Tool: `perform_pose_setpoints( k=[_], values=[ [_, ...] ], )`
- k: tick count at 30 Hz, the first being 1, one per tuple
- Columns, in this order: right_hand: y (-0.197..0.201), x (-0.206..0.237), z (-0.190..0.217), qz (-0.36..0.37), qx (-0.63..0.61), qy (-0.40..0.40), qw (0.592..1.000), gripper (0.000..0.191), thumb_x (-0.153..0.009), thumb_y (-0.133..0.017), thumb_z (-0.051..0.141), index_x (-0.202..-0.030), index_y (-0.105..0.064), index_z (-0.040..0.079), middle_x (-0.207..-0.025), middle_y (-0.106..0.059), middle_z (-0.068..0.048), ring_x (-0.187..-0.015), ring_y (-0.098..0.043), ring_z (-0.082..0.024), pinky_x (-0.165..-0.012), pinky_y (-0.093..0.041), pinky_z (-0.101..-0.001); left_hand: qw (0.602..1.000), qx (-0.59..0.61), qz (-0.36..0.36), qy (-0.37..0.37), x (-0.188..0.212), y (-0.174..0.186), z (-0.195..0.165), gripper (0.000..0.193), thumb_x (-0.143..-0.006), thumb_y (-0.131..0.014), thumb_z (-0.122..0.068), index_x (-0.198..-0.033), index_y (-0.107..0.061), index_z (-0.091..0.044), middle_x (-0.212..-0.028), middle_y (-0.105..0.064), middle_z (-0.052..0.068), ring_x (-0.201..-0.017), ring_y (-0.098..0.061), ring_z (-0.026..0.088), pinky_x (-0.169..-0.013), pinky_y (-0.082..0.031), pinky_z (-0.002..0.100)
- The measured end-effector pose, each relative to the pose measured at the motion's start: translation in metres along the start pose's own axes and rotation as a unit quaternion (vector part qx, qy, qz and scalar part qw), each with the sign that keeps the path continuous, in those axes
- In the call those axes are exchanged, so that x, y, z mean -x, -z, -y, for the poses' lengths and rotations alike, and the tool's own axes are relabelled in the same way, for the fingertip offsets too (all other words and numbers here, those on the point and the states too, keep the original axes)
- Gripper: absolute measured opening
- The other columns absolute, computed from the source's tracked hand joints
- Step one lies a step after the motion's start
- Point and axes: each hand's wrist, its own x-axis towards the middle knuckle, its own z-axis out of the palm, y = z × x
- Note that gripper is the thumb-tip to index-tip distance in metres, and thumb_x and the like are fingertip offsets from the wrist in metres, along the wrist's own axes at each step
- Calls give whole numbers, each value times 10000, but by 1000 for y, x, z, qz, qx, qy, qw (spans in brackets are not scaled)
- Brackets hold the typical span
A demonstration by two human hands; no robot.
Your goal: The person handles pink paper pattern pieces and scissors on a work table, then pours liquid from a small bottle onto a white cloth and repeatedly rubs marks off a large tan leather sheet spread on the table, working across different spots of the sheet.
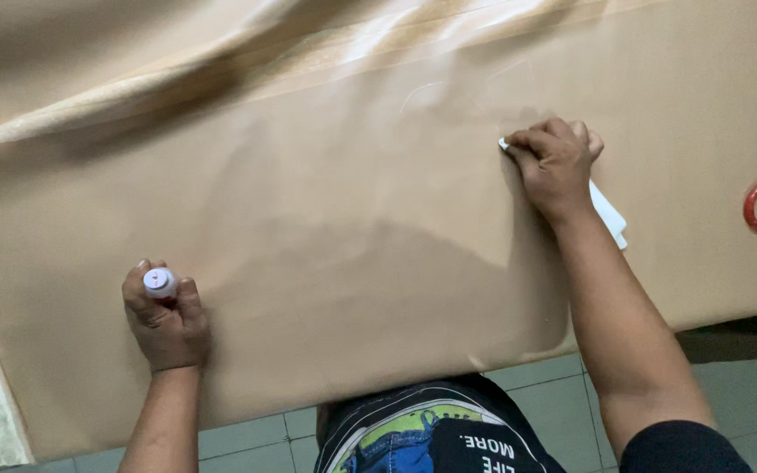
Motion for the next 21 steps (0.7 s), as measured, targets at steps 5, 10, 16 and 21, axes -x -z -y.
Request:
perform_pose_setpoints(
  k=[5,10,16,21],
  values=[
    [11,24,0,16,-5,3,1000,41,-974,-794,220,-1012,-797,203,-1051,-675,19,-1098,-540,-228,-1079,-271,-431,999,-30,1,-27,3,0,4,493,-1123,-628,-172,-1473,-281,-152,-1338,-522,179,-1149,-630,273,-975,-582,391],
    [19,42,-2,17,1,-17,1000,52,-943,-788,212,-993,-800,220,-1035,-667,11,-1099,-546,-227,-1074,-276,-437,1000,21,-13,-10,5,-5,5,515,-1069,-641,-135,-1470,-320,-161,-1339,-544,159,-1087,-626,257,-889,-580,358],
    [-11,-62,10,-7,25,13,1000,60,-943,-808,248,-993,-829,222,-1070,-671,-18,-1120,-542,-267,-1026,-249,-475,999,-37,3,-18,5,-1,4,496,-1087,-635,-215,-1465,-321,-150,-1347,-511,183,-1124,-623,264,-902,-593,358],
    [-13,-81,16,12,1,30,999,50,-998,-784,247,-1014,-809,207,-1091,-684,3,-1136,-538,-258,-1059,-251,-457,1000,-14,-3,-20,5,-2,4,512,-1071,-634,-241,-1466,-319,-161,-1347,-519,178,-1142,-625,287,-907,-592,387]
  ],
)
